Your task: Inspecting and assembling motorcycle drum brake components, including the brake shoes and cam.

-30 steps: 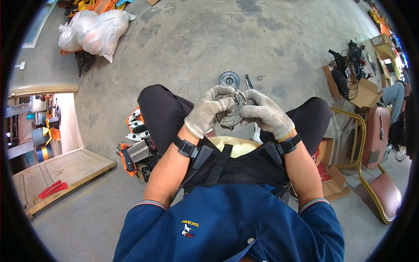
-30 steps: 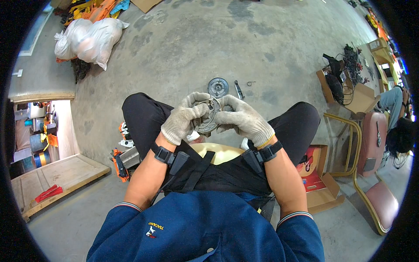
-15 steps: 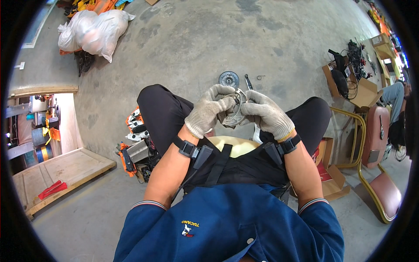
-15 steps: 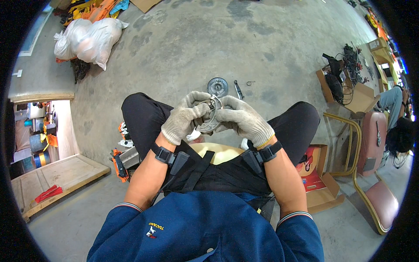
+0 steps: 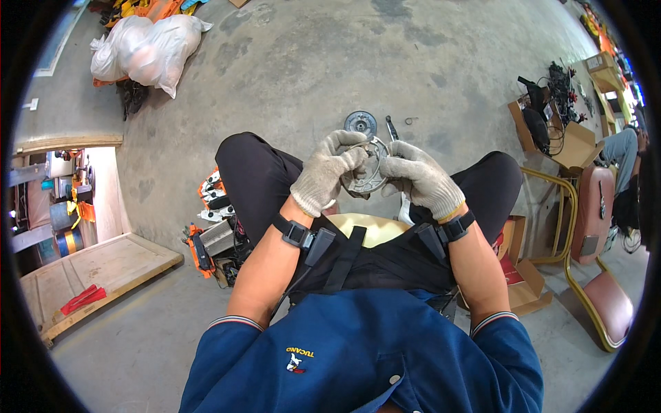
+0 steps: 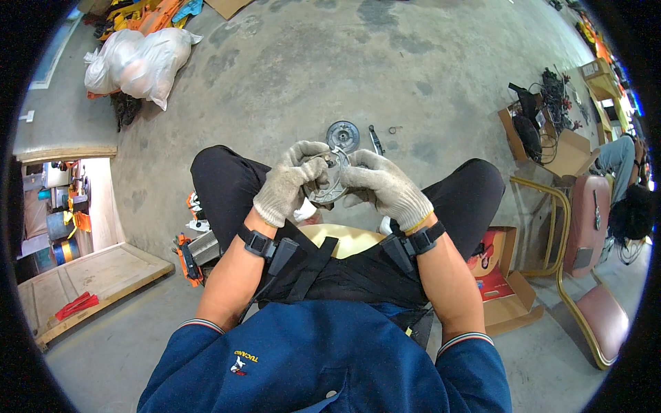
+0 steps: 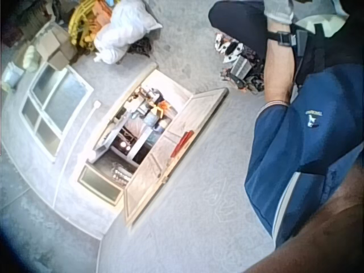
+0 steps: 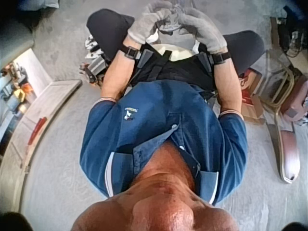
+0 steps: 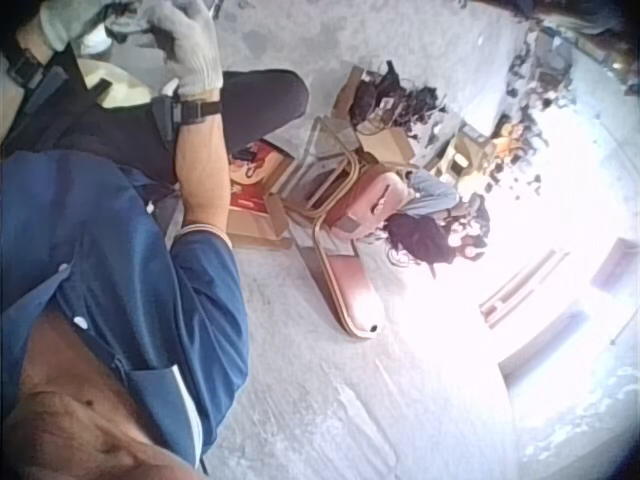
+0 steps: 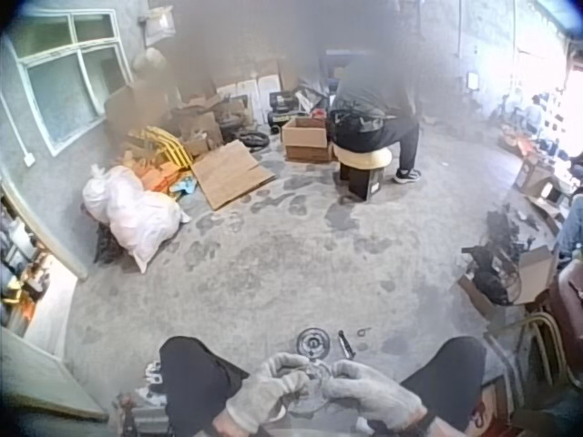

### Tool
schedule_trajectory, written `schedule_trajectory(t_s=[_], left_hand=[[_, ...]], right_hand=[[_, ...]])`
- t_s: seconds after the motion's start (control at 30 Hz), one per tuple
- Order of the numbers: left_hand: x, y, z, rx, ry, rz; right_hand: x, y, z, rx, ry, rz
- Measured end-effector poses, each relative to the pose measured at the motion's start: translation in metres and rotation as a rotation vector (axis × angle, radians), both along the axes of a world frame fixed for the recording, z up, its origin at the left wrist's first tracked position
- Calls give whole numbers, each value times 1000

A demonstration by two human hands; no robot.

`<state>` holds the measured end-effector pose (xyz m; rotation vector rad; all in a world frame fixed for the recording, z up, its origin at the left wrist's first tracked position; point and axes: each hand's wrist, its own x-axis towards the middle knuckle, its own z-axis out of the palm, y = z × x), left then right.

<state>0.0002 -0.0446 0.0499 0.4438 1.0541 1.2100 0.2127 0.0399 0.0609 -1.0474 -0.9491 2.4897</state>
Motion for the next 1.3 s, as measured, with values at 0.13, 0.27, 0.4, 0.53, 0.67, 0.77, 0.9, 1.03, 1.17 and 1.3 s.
schedule_trajectory(t_s=[0.13, 0.27, 0.4, 0.53, 0.67, 0.77, 0.9, 1.03, 1.17, 1.3], left_hand=[[-1, -1, -5, 14, -5, 7], [-1, 0, 4, -56, 38, -5], [-1, -1, 2, -20, 83, -50], [-1, -1, 2, -12, 75, -63], [0, -1, -2, 14, 16, -70], [1, -1, 0, 25, -21, -52], [-1, -1, -2, 27, -6, -73], [-1, -1, -3, 51, -13, -61], [1, -1, 0, 53, 1, -49], [1, 0, 0, 14, 27, -64]], right_hand=[[4, 3, -1, 48, 8, -25], [10, 7, 0, 62, 32, -79], [13, 11, 14, 269, -38, -57], [15, 15, 7, 277, -46, -35], [12, 11, 4, 99, -9, -33], [4, 1, 1, 68, 34, -14], [1, -5, 2, 105, -24, 10], [3, -3, -9, 224, -103, 53], [2, -4, -10, 245, -77, 58], [-3, -10, -3, 140, -29, 16]])
